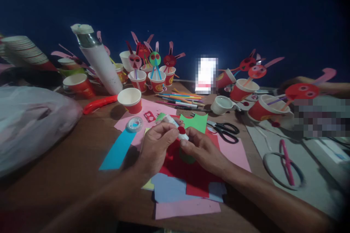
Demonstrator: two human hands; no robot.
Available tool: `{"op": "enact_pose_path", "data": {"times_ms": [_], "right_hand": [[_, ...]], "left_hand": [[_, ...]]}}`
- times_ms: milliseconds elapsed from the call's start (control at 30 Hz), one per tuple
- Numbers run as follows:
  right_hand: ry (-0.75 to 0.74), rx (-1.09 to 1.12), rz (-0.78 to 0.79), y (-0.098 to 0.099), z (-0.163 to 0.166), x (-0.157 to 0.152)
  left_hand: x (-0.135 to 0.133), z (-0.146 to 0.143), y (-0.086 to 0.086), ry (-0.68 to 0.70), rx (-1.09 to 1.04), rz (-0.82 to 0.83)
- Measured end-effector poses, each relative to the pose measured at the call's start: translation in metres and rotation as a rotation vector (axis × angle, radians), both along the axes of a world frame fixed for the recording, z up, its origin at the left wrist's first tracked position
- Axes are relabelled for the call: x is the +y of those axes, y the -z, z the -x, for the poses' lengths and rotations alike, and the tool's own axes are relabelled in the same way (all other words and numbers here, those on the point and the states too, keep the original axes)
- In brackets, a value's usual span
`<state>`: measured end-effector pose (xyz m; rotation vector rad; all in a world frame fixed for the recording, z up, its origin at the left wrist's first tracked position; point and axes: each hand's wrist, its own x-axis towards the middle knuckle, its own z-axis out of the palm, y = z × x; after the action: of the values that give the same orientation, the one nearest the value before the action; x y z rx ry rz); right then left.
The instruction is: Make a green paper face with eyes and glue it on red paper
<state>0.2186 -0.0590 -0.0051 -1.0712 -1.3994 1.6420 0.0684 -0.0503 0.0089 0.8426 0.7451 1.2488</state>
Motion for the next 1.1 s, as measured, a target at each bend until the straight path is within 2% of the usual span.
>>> {"op": "enact_pose_path", "data": {"times_ms": [100, 167, 233, 300, 400, 567, 667, 733, 833, 900, 1100], "right_hand": [[-0.124, 0.070, 0.091, -0.0043, 0.0016, 0.0012], [-0.139, 0.076, 0.085, -0.0052, 0.0022, 0.0019], [-0.081, 0.006, 0.008, -0.0039, 0.0020, 0.0017], [0.039, -0.160, -0.115, -0.0021, 0.0013, 0.0007], [0.140, -0.322, -0.227, -0.0027, -0.0003, -0.0003], [-0.125, -0.082, -0.069, -0.0079, -0.0022, 0.0037], [-0.178, -0.020, -0.018, -0.0069, -0.0019, 0.0050], [-0.094, -0.102, -0.086, -0.0052, -0.0012, 0.0042], [0.102, -0.377, -0.245, -0.0043, -0.0003, 0.0020], [0.138, -0.438, -0.277, -0.0050, -0.0001, 0.0013], [-0.143, -0.074, -0.092, -0.0069, 0.0001, 0.0043]], "left_hand": [[-0.0011, 0.0000, -0.0014, 0.059, -0.046, 0.043], [-0.0011, 0.0000, -0.0023, 0.083, -0.062, 0.053], [-0.0001, 0.0002, -0.0021, 0.033, -0.043, 0.017], [0.0013, 0.0005, -0.0011, -0.009, -0.003, -0.020], [0.0021, 0.0009, 0.0002, -0.007, 0.028, -0.021], [0.0011, 0.0007, -0.0015, 0.077, -0.076, 0.011], [0.0020, 0.0009, -0.0021, 0.063, -0.116, 0.002], [0.0028, 0.0013, -0.0019, 0.035, -0.120, -0.019], [0.0031, 0.0015, -0.0015, 0.034, -0.122, -0.012], [0.0027, 0.0011, -0.0015, 0.037, -0.122, -0.008], [0.0026, 0.0005, 0.0001, 0.054, -0.136, -0.001]]}}
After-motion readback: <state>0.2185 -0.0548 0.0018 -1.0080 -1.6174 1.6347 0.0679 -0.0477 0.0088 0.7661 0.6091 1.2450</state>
